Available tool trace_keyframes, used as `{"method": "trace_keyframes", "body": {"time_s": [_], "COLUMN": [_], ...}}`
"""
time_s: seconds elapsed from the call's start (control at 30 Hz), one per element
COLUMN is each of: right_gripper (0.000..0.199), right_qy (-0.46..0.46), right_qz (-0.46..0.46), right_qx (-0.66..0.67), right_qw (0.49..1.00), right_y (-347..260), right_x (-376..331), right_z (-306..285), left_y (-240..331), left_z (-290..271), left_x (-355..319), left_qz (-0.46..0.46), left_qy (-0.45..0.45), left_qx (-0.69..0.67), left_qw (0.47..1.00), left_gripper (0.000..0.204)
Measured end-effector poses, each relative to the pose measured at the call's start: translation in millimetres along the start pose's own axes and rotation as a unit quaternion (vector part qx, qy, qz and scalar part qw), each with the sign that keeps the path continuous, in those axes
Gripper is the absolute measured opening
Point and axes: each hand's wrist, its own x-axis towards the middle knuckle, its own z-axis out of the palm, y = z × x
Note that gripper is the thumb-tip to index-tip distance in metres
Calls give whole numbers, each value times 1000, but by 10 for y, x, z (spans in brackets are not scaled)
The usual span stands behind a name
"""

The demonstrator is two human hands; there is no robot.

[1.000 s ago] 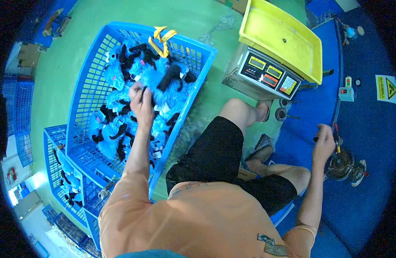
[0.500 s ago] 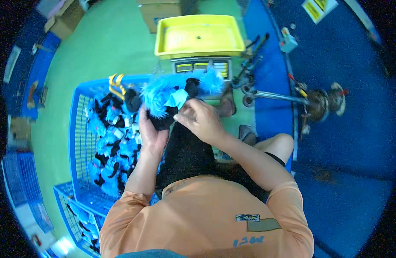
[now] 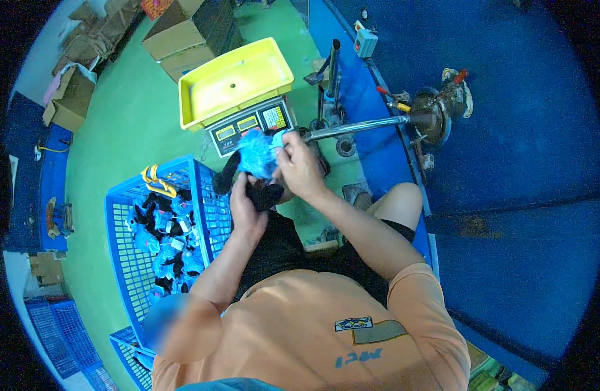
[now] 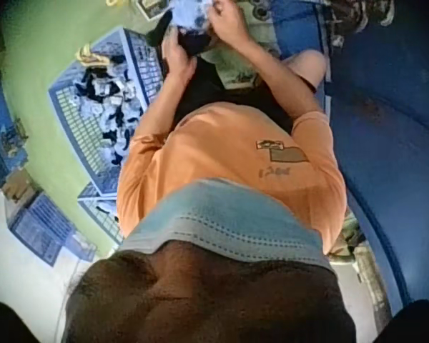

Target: Stuffing plush panda toys using a stuffing machine and weighing them on a scale.

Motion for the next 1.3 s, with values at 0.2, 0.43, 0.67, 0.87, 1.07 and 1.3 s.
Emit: {"method": "trace_keyframes", "body": {"time_s": [0.2, 0.43, 0.67, 0.87, 1.07, 1.3], "right_gripper": [25, 17, 48, 48, 22, 23], "right_qy": [204, 340, 2, -96, 114, 142], "right_qz": [-77, -52, -217, -158, -157, -153], "right_qx": [-116, -235, -411, -499, -370, -330], "right_qw": [969, 909, 886, 847, 908, 921], "right_y": [-31, 186, -674, -310, -62, -28], "right_x": [-29, -174, 232, 461, 598, 773], "right_z": [-1001, -2518, -1380, -691, -1263, -925], "left_y": [-363, -1042, -615, -409, -368, -543], "left_z": [558, 241, 441, 311, 618, 348], "left_x": [-41, 218, 582, 647, 453, 576], "left_qz": [364, -114, -97, 42, 205, 35], "left_qy": [-227, -291, -264, -209, -183, -230], "left_qx": [472, 213, 6, 91, 224, 266], "left_qw": [770, 926, 960, 973, 935, 935], "left_gripper": [26, 45, 57, 47, 43, 32]}}
